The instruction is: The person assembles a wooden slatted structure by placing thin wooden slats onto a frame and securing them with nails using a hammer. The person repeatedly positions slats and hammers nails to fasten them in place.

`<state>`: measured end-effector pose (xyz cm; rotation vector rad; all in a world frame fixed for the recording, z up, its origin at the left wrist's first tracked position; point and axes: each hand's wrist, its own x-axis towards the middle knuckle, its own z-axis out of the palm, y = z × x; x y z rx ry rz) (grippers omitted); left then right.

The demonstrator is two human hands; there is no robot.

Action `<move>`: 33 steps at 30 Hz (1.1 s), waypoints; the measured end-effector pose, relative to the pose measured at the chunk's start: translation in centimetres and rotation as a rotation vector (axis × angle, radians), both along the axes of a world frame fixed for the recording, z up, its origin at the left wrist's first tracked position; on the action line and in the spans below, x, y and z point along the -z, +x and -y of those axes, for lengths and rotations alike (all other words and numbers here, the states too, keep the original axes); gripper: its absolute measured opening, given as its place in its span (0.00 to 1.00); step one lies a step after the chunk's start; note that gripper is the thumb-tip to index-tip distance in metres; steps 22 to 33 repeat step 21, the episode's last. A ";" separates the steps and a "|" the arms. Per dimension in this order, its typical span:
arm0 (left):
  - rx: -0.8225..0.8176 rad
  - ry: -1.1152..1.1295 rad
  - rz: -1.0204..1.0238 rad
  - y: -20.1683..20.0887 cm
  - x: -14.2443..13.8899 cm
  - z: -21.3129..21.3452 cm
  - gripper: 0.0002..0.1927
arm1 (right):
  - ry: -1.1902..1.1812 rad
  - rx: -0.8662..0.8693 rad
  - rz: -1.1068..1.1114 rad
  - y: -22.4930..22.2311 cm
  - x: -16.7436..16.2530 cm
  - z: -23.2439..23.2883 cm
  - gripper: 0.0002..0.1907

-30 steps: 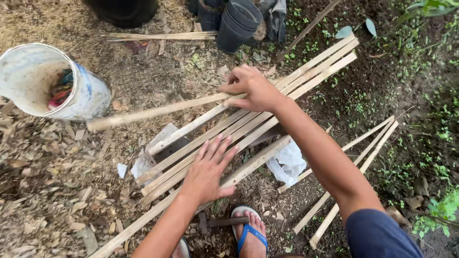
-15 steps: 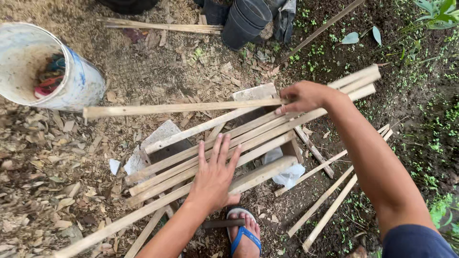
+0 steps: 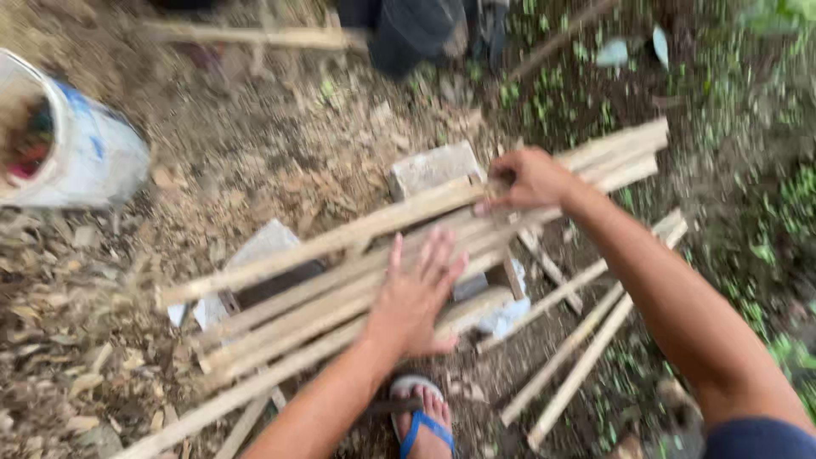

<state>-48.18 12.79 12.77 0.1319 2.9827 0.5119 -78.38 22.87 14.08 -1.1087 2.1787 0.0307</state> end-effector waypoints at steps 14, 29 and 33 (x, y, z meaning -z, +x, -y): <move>0.038 0.003 0.128 0.0 0.1 -1.1 0.72 | 0.171 0.015 -0.011 1.0 -0.5 0.3 0.30; 0.072 -0.062 0.101 -1.4 -0.8 0.7 0.74 | 0.214 -0.033 -0.088 1.6 0.3 -2.0 0.34; 0.072 -0.062 0.101 -1.4 -0.8 0.7 0.74 | 0.214 -0.033 -0.088 1.6 0.3 -2.0 0.34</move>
